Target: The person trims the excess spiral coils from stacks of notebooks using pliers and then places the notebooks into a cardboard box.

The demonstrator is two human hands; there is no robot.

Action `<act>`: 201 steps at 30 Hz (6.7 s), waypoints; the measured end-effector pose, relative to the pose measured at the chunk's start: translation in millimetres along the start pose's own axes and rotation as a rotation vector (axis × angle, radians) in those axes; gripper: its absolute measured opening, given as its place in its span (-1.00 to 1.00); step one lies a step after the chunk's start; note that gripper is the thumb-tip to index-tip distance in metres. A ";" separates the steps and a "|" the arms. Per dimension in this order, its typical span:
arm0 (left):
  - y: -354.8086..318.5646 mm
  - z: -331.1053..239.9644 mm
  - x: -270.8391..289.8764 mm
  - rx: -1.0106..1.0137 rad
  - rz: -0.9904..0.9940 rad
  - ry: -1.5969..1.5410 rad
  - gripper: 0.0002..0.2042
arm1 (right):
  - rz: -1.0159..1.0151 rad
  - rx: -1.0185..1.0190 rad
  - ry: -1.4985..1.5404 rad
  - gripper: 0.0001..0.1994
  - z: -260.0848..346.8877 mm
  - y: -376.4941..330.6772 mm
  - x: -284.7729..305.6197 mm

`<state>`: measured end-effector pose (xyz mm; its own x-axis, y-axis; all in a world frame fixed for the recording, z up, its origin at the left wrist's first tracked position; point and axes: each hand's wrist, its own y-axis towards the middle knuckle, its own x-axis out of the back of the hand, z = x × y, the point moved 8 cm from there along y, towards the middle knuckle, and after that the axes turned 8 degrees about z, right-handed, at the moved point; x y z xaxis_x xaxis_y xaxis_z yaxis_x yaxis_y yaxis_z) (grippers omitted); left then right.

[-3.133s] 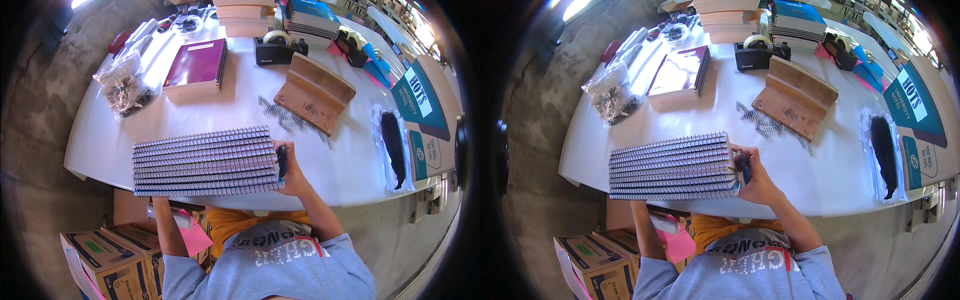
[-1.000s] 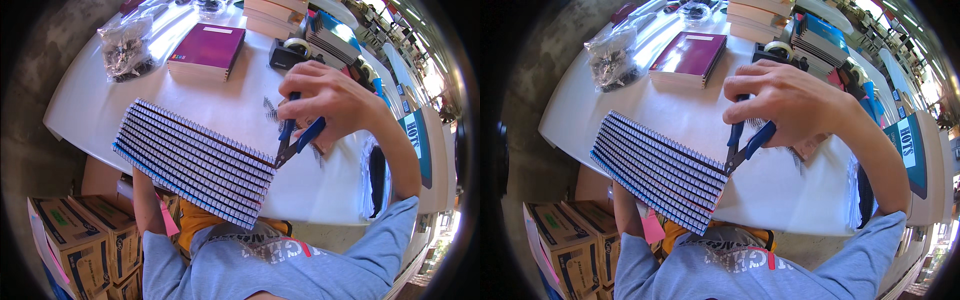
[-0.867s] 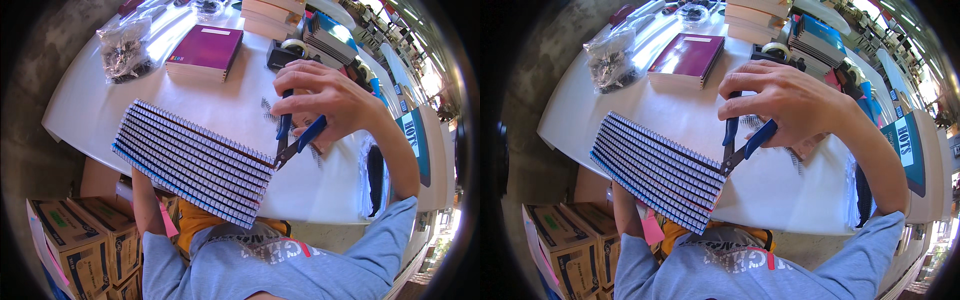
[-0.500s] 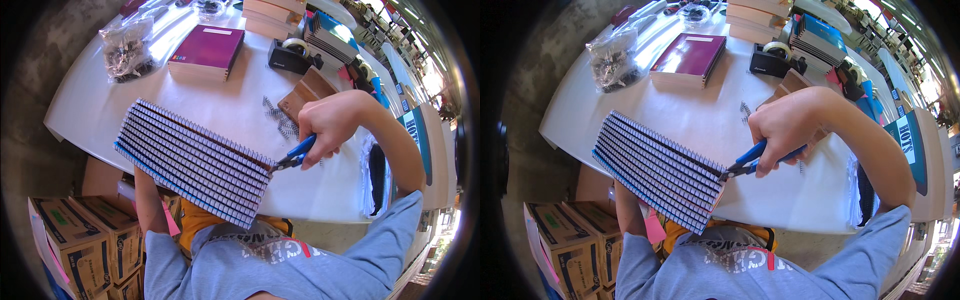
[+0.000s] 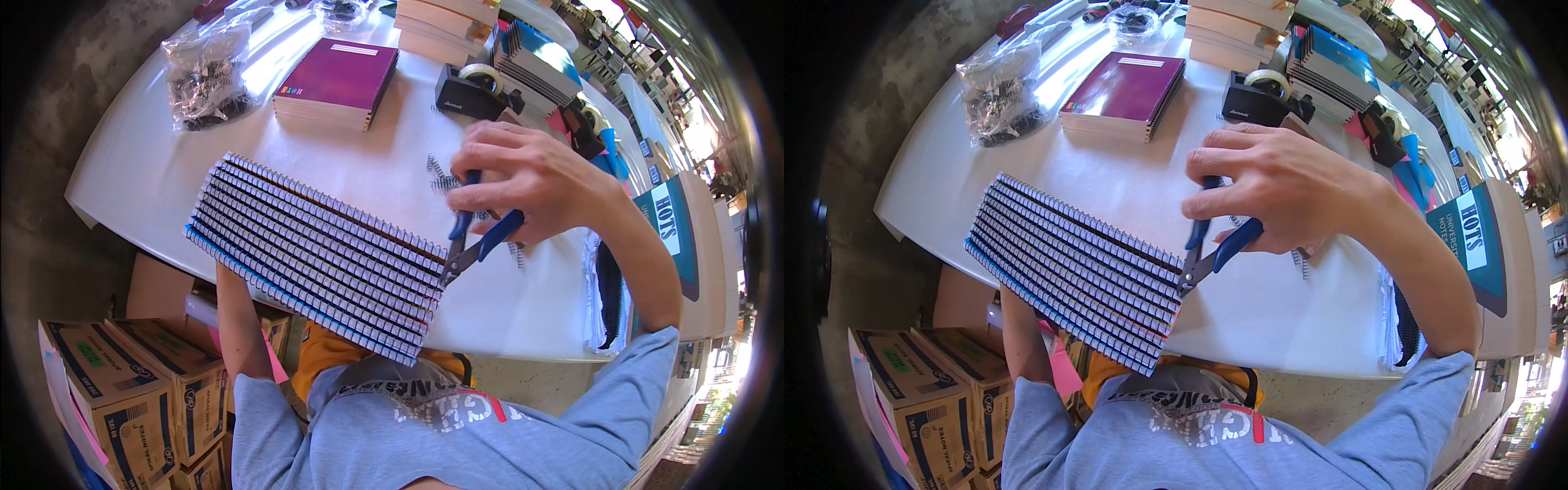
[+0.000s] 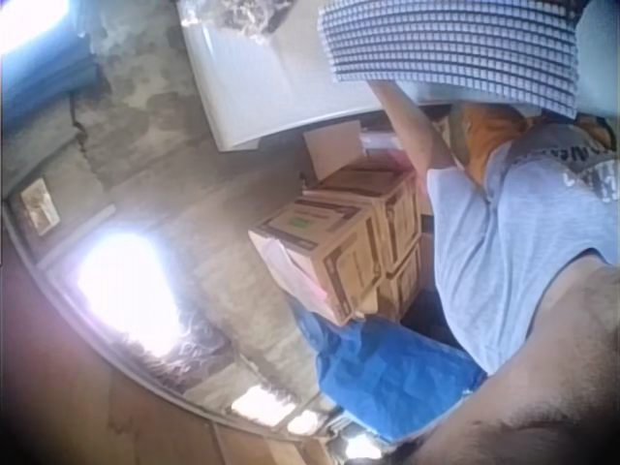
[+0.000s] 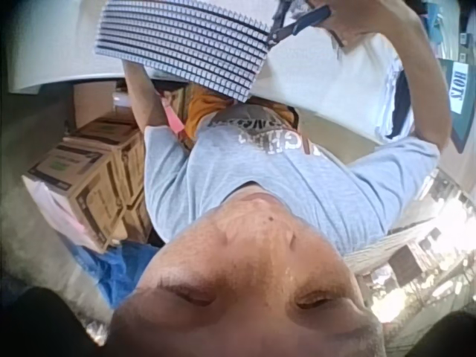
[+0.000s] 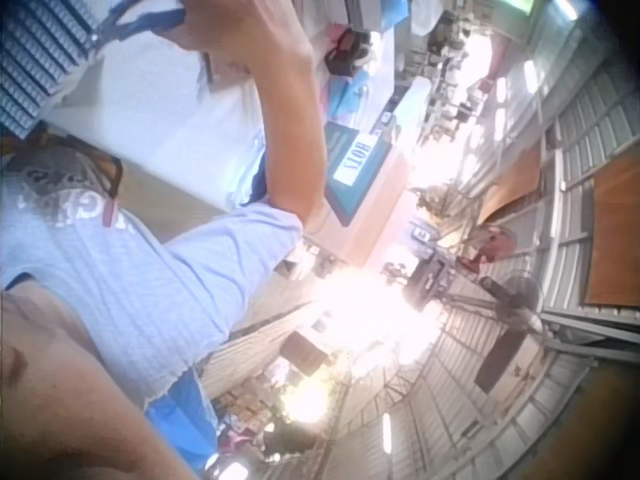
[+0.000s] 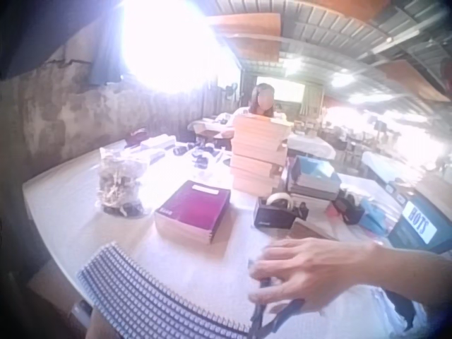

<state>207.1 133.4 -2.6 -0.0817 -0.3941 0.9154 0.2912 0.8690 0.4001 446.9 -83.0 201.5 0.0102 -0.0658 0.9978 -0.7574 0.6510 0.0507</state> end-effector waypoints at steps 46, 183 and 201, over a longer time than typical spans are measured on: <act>-4.0 22.1 -61.4 -0.005 0.145 -0.341 -0.50 | -0.007 0.098 -0.042 -0.49 21.7 11.8 12.9; -164.3 -16.1 86.1 -0.054 -0.310 -1.536 -0.51 | -0.742 -0.617 -0.735 -0.71 79.1 -57.3 158.6; -169.2 -4.5 66.0 0.165 -0.263 -1.834 -0.71 | -0.325 -0.485 -0.366 -0.62 125.4 56.4 -51.6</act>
<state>156.8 -41.0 -10.1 -0.9353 0.1708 -0.3100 0.0270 0.9078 0.4186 321.8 -137.8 147.5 -0.0985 -0.5105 0.8542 -0.3745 0.8143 0.4435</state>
